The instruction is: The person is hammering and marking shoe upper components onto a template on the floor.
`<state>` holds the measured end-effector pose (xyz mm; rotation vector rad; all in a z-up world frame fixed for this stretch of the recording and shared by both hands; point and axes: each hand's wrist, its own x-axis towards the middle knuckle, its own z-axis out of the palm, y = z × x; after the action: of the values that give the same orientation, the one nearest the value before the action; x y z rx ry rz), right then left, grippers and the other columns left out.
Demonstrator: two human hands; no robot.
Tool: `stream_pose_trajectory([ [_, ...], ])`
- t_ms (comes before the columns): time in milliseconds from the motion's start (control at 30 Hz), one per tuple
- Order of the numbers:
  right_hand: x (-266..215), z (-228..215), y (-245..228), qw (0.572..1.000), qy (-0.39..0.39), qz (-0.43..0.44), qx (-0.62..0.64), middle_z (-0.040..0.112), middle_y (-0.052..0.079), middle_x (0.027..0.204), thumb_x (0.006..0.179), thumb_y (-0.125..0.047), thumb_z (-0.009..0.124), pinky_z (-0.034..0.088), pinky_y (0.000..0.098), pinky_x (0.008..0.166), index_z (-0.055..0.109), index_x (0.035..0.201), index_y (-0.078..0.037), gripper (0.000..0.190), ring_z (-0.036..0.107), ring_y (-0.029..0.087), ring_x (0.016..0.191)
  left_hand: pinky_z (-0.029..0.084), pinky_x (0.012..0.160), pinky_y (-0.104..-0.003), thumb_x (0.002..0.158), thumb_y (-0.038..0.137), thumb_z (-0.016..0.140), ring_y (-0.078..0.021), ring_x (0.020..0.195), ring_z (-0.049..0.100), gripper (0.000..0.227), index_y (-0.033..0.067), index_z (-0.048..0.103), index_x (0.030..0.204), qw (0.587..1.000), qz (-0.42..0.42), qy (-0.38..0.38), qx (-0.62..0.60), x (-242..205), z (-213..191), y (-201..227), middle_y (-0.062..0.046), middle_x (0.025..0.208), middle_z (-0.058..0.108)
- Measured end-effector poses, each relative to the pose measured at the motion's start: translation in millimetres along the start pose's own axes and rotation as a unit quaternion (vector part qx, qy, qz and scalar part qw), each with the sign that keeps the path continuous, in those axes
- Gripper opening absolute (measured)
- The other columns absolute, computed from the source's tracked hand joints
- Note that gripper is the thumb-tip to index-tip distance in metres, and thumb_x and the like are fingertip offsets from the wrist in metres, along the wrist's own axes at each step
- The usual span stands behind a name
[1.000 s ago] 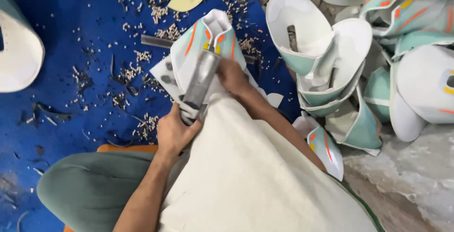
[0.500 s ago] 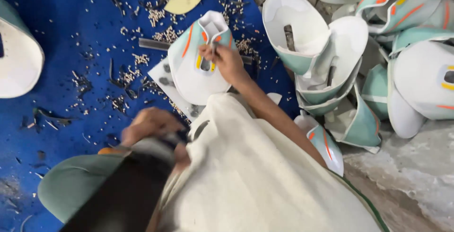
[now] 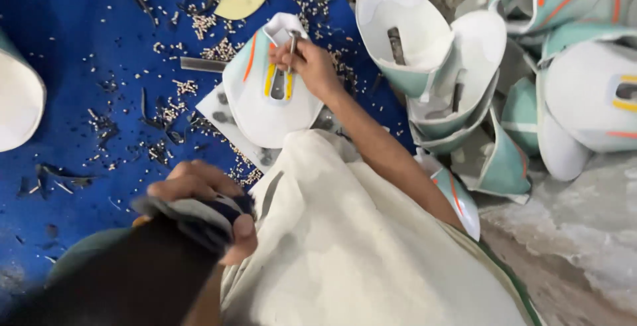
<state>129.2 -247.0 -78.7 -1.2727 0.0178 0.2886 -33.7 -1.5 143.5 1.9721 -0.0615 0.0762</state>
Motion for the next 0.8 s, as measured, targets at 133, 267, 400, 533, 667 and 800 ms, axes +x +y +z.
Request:
stream_pose_trajectory([
  [133, -35, 26, -25, 0.936, 0.033, -0.165, -0.311, 0.077, 0.014, 0.115, 0.101, -0.009, 0.062, 0.059, 0.0308, 0.089, 0.065, 0.107, 0.002, 0.012, 0.074, 0.017, 0.105, 0.050, 0.062, -0.033, 0.065, 0.021, 0.083, -0.0198, 0.063, 0.059, 0.038, 0.0050, 0.059, 0.090, 0.998, 0.059, -0.014, -0.001, 0, 40, -88, -0.006, 0.074, 0.059],
  [267, -14, 10, 11, 0.953, 0.142, 0.003, -0.268, 0.080, 0.014, 0.094, 0.102, -0.014, 0.065, 0.060, 0.0318, 0.080, 0.071, 0.098, -0.004, 0.013, 0.076, 0.019, 0.087, 0.052, 0.063, -0.035, 0.071, 0.024, 0.090, -0.0217, 0.064, 0.071, 0.040, 0.0036, 0.064, 0.093, 0.976, -0.096, -0.075, 0.181, -5, 54, -103, -0.012, 0.075, 0.067],
  [400, -1, 7, -22, 0.986, 0.107, -0.010, 0.129, 0.077, 0.014, 0.104, 0.104, -0.015, 0.055, 0.063, 0.0347, 0.087, 0.062, 0.098, -0.005, 0.013, 0.077, 0.020, 0.096, 0.054, 0.064, -0.034, 0.077, 0.028, 0.082, -0.0171, 0.065, 0.063, 0.039, 0.0020, 0.059, 0.095, 0.997, -0.060, -0.010, 0.048, 7, 21, -19, -0.005, 0.077, 0.067],
  [533, 2, 3, -3, 0.995, 0.053, -0.069, -0.044, 0.077, 0.013, 0.110, 0.102, -0.009, 0.059, 0.062, 0.0337, 0.091, 0.059, 0.097, -0.002, 0.008, 0.077, 0.020, 0.102, 0.055, 0.070, -0.035, 0.077, 0.030, 0.082, -0.0190, 0.074, 0.065, 0.050, -0.0014, 0.060, 0.109, 1.000, 0.013, 0.006, 0.026, 16, 32, -42, -0.007, 0.087, 0.068],
  [667, -28, 33, -38, 0.936, 0.068, -0.212, -0.271, 0.075, 0.016, 0.111, 0.100, -0.007, 0.063, 0.060, 0.0345, 0.090, 0.065, 0.112, 0.004, 0.017, 0.074, 0.021, 0.104, 0.057, 0.077, -0.037, 0.073, 0.030, 0.083, -0.0249, 0.085, 0.070, 0.062, -0.0051, 0.062, 0.120, 0.996, 0.071, -0.006, 0.046, 17, 52, -91, -0.012, 0.098, 0.069],
  [800, 6, 0, 12, 0.954, 0.158, -0.123, -0.222, 0.081, 0.013, 0.100, 0.107, -0.009, 0.057, 0.060, 0.0325, 0.083, 0.065, 0.096, 0.001, 0.017, 0.072, 0.018, 0.091, 0.056, 0.068, -0.034, 0.073, 0.031, 0.085, -0.0152, 0.070, 0.069, 0.046, 0.0009, 0.067, 0.104, 0.978, -0.151, -0.069, 0.130, 5, 50, -86, -0.006, 0.081, 0.070],
])
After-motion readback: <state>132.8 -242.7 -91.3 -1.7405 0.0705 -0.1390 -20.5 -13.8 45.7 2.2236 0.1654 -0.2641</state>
